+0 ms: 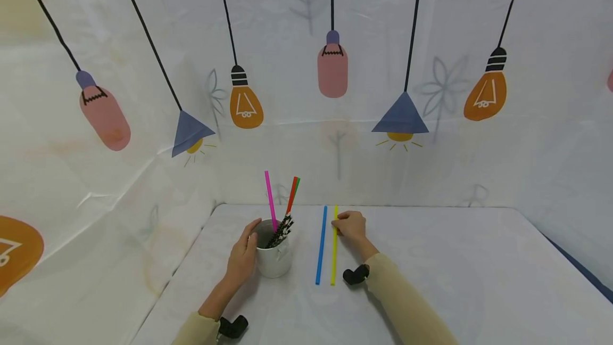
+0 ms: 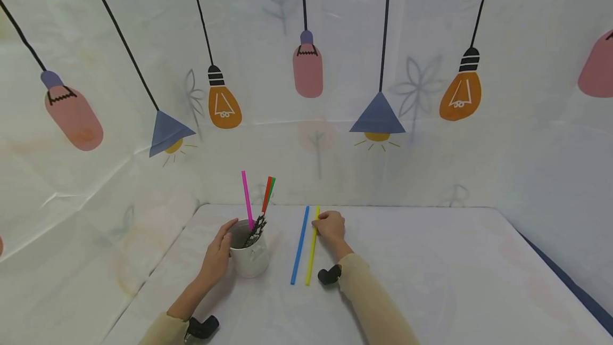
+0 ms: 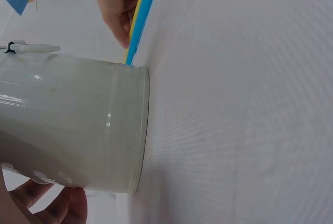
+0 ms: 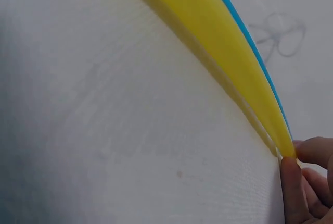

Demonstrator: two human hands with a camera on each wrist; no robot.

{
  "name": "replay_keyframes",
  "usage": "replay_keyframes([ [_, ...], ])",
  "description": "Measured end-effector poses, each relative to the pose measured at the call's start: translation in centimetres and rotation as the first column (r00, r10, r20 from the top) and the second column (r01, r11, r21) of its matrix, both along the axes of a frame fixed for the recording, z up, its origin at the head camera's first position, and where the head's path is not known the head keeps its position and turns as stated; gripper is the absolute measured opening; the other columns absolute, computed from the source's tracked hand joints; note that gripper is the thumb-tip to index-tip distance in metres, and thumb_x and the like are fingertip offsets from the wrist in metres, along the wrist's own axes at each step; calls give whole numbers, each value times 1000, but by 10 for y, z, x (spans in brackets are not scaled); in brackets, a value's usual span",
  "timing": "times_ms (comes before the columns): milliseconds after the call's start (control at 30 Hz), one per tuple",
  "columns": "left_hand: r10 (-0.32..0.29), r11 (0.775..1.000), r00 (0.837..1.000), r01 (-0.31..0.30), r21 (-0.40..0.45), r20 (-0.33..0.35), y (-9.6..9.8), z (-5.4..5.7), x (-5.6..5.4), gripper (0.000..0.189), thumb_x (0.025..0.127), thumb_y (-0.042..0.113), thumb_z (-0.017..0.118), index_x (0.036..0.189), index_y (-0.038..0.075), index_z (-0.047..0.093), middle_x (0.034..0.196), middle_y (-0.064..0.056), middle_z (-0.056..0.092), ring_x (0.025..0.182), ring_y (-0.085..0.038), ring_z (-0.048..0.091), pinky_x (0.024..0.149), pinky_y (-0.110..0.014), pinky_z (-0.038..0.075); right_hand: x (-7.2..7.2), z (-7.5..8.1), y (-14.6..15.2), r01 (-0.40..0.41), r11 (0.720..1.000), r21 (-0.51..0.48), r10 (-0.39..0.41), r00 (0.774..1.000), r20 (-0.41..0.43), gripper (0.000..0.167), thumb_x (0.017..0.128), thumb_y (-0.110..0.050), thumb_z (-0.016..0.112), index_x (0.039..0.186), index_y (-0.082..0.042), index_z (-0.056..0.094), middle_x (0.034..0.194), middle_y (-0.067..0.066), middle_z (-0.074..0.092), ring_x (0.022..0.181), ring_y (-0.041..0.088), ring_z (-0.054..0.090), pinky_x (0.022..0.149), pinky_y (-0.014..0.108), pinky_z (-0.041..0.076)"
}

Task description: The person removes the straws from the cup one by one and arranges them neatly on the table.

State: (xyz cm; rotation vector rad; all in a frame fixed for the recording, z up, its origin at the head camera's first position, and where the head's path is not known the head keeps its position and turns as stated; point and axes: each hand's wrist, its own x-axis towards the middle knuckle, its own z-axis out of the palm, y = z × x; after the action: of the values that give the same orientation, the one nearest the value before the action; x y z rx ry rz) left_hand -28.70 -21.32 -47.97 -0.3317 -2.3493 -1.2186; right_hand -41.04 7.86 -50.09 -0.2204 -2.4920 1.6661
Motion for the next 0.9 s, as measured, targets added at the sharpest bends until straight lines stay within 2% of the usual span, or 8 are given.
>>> replay_keyframes([
  [167, 2, 1000, 1000, -2, 9, 15, -1, 1, 1, 40, 108, 25, 33, 145, 17, 44, 143, -12, 48, 101, -29, 50, 91, -53, 42, 1, 1, -2, -13, 1000, 3, 13, 1000, -14, 24, 77, -6, 78, 98, 4, 70, 74, 9, 67, 53, 14, 61, 51, 26, 52],
  [300, -3, 1000, 1000, 3, 10, 6, 0, 2, 1, 40, 108, 24, 33, 145, 15, 43, 143, -13, 48, 117, -30, 50, 95, -58, 40, 2, 2, -2, -23, 1000, -10, 23, 999, -24, 24, 76, -4, 78, 97, 4, 70, 75, 10, 68, 52, 14, 61, 50, 26, 52],
  [333, -4, 1000, 1000, 4, 11, 8, 0, 2, 1, 40, 108, 24, 33, 145, 15, 43, 138, -15, 52, 117, -31, 51, 94, -58, 40, 2, 2, -1, -25, 1000, -12, 25, 999, -26, 23, 76, -4, 78, 97, 4, 71, 75, 10, 68, 52, 14, 61, 50, 26, 52],
  [433, -6, 1000, 1000, 6, 13, 11, 0, 2, 1, 40, 108, 25, 33, 145, 15, 44, 137, -15, 52, 121, -31, 49, 96, -58, 40, 2, 1, 0, -26, 999, -24, 26, 999, -32, 23, 76, -3, 79, 95, 4, 71, 77, 11, 68, 52, 14, 61, 50, 26, 52],
  [633, -18, 1000, 1000, 18, 14, 3, 0, 1, -1, 39, 108, 26, 34, 145, 18, 44, 145, -11, 47, 131, -32, 42, 100, -60, 36, 0, -1, 1, -32, 999, -21, 32, 999, -32, 23, 76, -4, 79, 96, 5, 70, 78, 11, 68, 53, 13, 61, 50, 26, 53],
  [900, -9, 1000, 1000, 9, 17, 7, -1, 1, 1, 40, 108, 26, 34, 145, 15, 44, 145, -12, 46, 132, -35, 41, 100, -61, 36, 1, -1, 0, -34, 999, 3, 34, 999, -4, 23, 78, -7, 78, 97, 3, 70, 76, 9, 67, 55, 14, 61, 52, 26, 52],
])
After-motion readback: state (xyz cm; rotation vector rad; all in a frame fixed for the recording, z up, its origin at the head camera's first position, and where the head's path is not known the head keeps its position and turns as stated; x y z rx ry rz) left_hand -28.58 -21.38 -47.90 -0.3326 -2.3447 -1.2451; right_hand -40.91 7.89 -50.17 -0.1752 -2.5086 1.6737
